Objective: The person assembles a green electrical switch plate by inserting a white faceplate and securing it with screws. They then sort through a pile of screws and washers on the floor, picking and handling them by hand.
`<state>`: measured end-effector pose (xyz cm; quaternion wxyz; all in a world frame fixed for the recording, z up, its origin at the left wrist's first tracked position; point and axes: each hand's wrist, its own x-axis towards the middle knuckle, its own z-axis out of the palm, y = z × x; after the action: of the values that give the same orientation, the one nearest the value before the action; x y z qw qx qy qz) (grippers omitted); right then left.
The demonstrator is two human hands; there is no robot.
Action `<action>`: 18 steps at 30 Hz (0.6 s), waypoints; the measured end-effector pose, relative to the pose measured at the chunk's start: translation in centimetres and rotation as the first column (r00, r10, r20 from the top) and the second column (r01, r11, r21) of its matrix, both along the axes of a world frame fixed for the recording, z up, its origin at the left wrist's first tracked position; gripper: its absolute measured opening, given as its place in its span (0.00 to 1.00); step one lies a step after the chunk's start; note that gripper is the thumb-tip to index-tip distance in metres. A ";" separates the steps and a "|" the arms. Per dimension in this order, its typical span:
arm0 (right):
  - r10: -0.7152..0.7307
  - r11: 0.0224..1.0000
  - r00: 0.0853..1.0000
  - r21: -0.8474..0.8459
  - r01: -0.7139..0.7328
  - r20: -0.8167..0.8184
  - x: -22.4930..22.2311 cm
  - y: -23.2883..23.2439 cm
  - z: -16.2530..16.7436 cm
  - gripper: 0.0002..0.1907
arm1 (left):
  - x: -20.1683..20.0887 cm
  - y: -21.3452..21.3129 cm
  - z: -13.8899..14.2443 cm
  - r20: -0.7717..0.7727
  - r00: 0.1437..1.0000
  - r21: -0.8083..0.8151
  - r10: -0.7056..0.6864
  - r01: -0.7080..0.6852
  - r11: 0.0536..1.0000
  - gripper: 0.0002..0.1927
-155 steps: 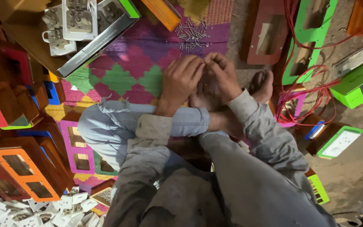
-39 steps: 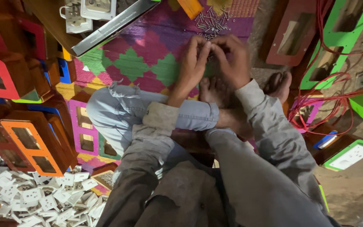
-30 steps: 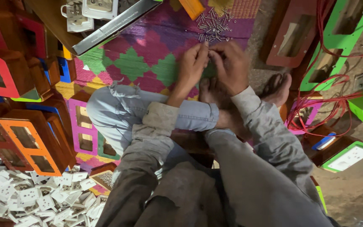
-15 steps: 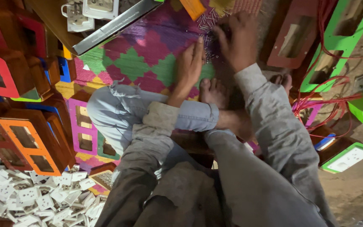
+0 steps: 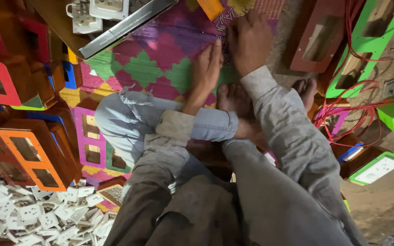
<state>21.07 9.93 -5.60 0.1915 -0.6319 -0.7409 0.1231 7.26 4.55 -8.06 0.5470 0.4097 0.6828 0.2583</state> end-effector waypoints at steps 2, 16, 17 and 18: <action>0.033 0.999 0.994 0.022 -0.031 -0.104 0.1 0.1 0.3 0.07 | 0.0 0.2 0.6 -0.039 0.999 0.016 0.000 0.001 1.000 0.25; -0.543 0.814 0.358 -0.582 0.002 -0.759 2.7 -6.5 0.5 0.09 | 0.3 1.1 5.2 0.028 0.989 0.465 -0.143 0.114 0.878 0.08; -0.570 0.798 0.336 -0.602 0.010 -0.750 2.8 -6.6 0.4 0.08 | 0.3 1.2 5.3 0.035 0.987 0.458 -0.156 0.123 0.880 0.08; -0.596 0.782 0.314 -0.624 0.015 -0.739 2.9 -6.7 0.3 0.07 | 0.3 1.2 5.3 0.041 0.985 0.451 -0.168 0.132 0.883 0.08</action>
<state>24.01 3.24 -5.31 0.4129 -0.6146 -0.3039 0.5995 7.53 5.73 -2.74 0.4833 0.5652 0.5494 0.3811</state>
